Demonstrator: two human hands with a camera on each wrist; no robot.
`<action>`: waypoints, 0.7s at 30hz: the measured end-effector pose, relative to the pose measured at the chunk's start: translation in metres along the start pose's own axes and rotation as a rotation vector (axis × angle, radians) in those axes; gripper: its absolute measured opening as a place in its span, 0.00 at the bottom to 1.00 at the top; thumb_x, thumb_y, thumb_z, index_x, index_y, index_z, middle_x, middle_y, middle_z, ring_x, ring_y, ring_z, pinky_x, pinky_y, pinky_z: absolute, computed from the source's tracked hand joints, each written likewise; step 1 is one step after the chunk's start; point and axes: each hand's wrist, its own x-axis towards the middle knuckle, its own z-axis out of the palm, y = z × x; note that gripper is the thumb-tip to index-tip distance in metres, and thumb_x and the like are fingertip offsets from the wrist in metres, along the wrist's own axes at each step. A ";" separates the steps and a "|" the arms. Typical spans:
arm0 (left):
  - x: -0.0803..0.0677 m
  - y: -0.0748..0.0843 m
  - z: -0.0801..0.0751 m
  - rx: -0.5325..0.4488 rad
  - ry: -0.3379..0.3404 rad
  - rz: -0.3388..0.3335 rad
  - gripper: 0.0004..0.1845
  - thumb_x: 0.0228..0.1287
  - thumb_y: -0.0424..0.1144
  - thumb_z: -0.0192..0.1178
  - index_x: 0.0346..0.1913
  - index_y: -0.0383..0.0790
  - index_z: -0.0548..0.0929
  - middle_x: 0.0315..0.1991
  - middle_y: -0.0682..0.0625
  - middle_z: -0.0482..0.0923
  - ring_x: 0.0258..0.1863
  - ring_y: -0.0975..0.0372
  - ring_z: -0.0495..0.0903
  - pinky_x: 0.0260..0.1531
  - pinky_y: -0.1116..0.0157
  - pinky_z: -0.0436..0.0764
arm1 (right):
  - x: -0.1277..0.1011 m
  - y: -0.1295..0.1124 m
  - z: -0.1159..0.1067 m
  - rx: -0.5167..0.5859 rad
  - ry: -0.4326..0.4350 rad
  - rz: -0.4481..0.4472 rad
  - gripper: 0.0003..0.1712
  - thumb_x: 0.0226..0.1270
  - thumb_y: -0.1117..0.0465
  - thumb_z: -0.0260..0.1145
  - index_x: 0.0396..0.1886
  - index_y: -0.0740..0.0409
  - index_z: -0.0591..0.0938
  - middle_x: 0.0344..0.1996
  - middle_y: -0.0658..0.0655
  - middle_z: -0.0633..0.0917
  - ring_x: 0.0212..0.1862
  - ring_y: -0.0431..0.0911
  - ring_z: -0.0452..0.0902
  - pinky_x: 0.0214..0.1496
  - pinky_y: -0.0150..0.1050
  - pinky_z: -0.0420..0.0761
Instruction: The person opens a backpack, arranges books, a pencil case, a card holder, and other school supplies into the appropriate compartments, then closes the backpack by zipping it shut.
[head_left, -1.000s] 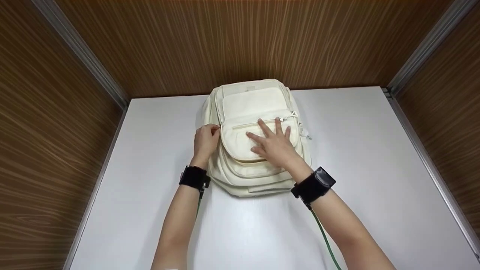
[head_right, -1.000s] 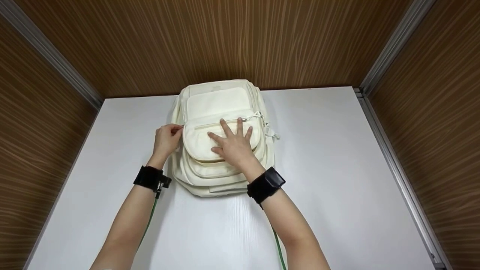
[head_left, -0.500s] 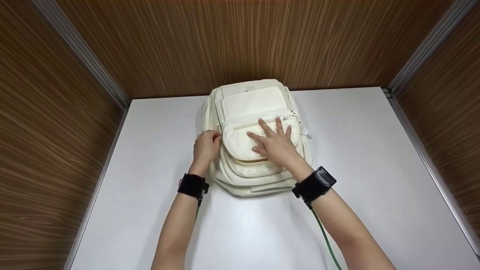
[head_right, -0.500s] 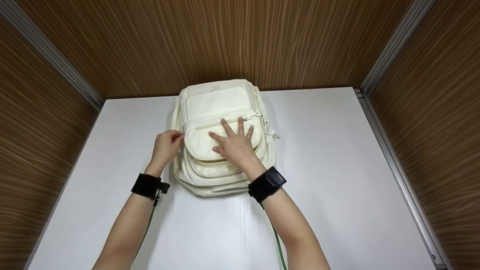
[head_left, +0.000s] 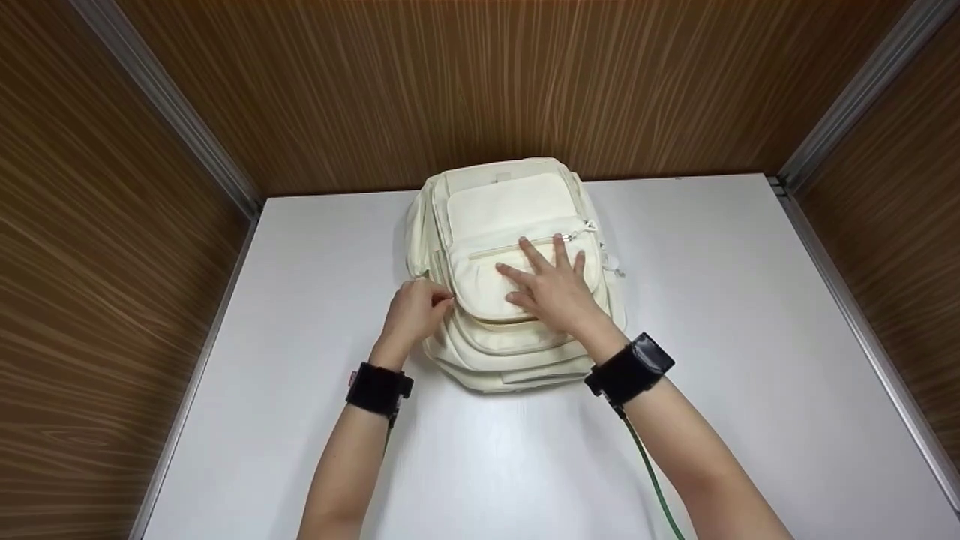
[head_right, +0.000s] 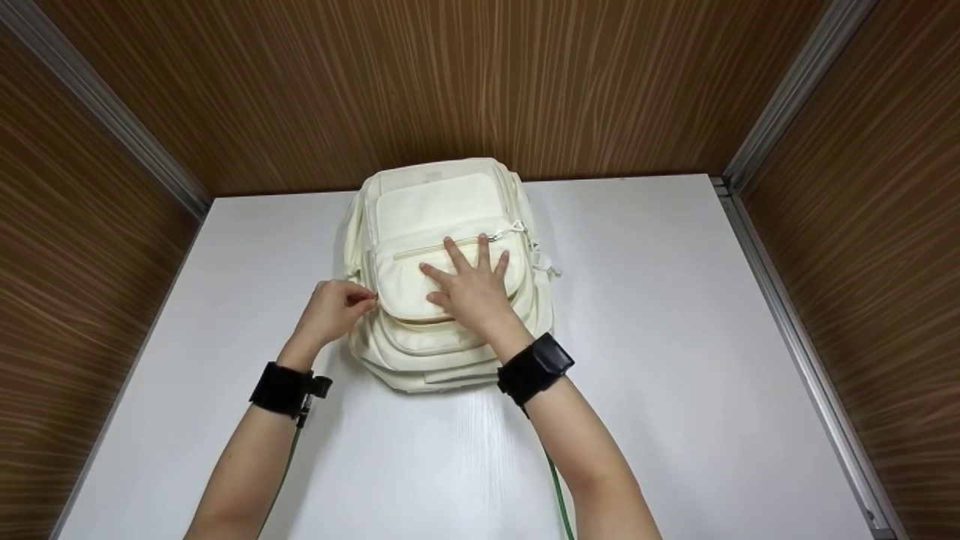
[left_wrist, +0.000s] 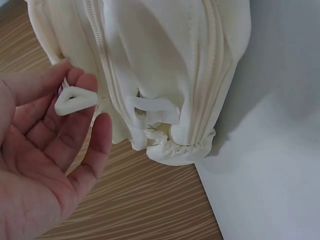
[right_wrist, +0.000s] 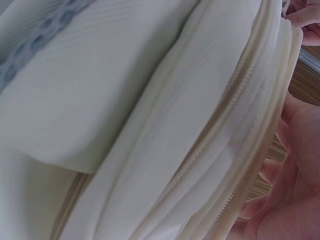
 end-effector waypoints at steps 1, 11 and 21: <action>-0.001 0.001 -0.001 -0.010 -0.026 -0.001 0.04 0.60 0.30 0.66 0.30 0.40 0.90 0.26 0.53 0.84 0.27 0.61 0.79 0.31 0.61 0.77 | 0.000 0.000 0.000 -0.002 0.002 -0.001 0.31 0.71 0.35 0.52 0.72 0.27 0.64 0.78 0.54 0.47 0.72 0.75 0.31 0.62 0.77 0.39; -0.005 0.006 -0.007 -0.087 -0.217 0.066 0.05 0.58 0.28 0.66 0.30 0.38 0.90 0.23 0.55 0.82 0.21 0.66 0.76 0.25 0.67 0.75 | 0.000 0.001 0.002 -0.012 0.001 -0.001 0.31 0.71 0.35 0.52 0.73 0.26 0.64 0.78 0.54 0.47 0.71 0.76 0.31 0.62 0.77 0.38; -0.008 0.024 0.003 -0.051 -0.316 0.203 0.04 0.57 0.29 0.67 0.30 0.38 0.90 0.20 0.56 0.80 0.18 0.67 0.73 0.22 0.68 0.73 | -0.001 0.001 0.003 -0.020 0.016 -0.007 0.31 0.71 0.35 0.53 0.72 0.26 0.64 0.78 0.54 0.47 0.71 0.76 0.31 0.62 0.77 0.38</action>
